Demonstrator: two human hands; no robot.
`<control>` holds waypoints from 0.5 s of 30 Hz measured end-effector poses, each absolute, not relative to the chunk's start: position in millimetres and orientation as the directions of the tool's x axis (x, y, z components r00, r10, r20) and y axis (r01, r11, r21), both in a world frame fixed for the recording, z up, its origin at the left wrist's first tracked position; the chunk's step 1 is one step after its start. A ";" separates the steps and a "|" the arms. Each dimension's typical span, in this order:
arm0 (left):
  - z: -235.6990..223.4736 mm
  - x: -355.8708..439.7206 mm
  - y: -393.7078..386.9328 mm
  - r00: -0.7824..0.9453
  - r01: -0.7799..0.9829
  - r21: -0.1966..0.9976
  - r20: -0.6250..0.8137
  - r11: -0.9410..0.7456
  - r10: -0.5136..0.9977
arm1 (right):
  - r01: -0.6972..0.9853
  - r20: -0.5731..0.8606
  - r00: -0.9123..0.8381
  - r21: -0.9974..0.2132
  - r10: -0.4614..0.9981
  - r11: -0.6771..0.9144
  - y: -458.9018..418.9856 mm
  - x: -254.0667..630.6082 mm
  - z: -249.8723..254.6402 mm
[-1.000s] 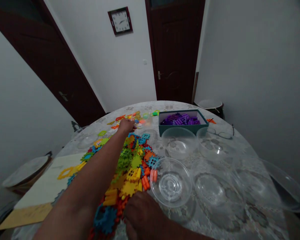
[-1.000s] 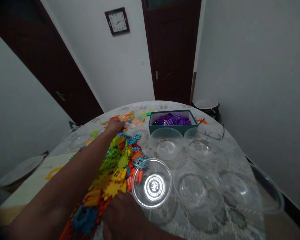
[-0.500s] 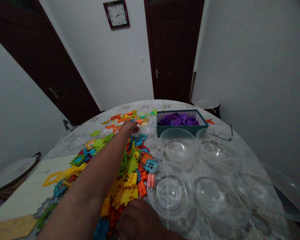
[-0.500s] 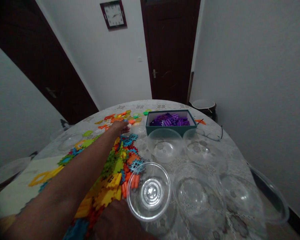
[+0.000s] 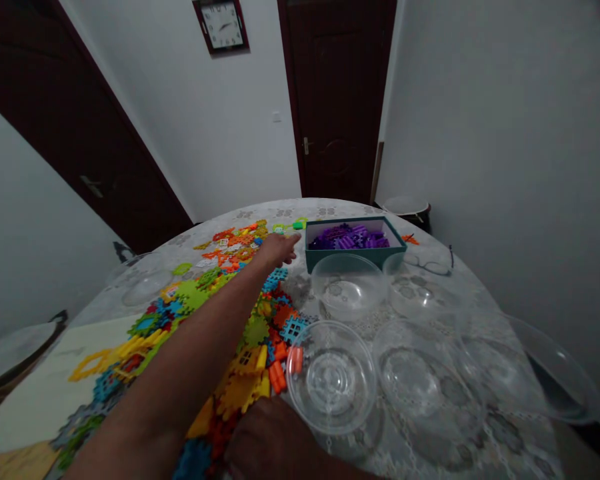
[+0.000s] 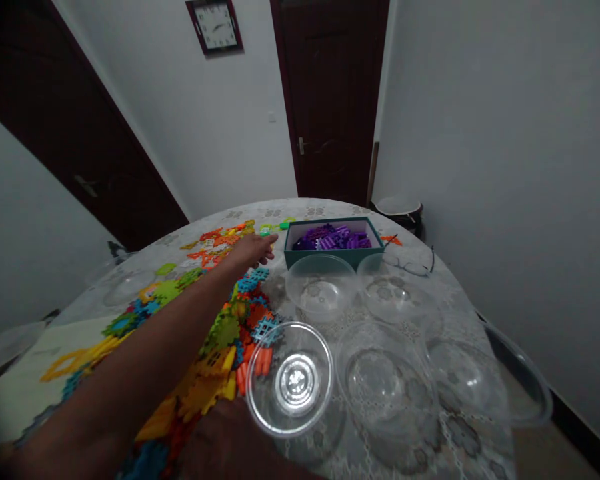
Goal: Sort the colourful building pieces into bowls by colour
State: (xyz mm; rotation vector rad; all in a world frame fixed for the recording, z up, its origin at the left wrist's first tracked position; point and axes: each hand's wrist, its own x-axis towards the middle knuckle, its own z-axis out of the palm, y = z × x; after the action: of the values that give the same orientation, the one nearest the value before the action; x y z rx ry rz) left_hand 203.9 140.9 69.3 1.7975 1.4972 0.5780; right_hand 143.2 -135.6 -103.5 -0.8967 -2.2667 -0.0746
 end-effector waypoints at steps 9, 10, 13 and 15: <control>51.1 256.5 132.1 0.260 0.641 0.751 -0.410 0.161 0.874 | 0.656 0.519 -0.593 -0.130 0.615 0.743 -131.8 142.8 -93.6; 49.3 258.5 132.2 0.261 0.630 0.753 -0.436 0.191 0.861 | 0.660 0.500 -0.606 -0.118 0.619 0.742 -131.3 142.2 -94.4; 46.3 261.8 131.3 0.269 0.585 0.770 -0.480 0.254 0.835 | 0.662 0.435 -0.641 -0.103 0.632 0.742 -129.9 140.7 -93.9; 46.8 263.0 129.3 0.266 0.553 0.790 -0.468 0.264 0.843 | 0.670 0.412 -0.645 -0.100 0.644 0.735 -129.4 140.7 -90.6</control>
State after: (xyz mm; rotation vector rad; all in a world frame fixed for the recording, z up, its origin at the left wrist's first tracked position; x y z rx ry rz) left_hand 263.0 129.3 46.8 1.4101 1.4082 0.3244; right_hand 140.7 -129.4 -90.6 -1.0057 -2.5132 -0.0848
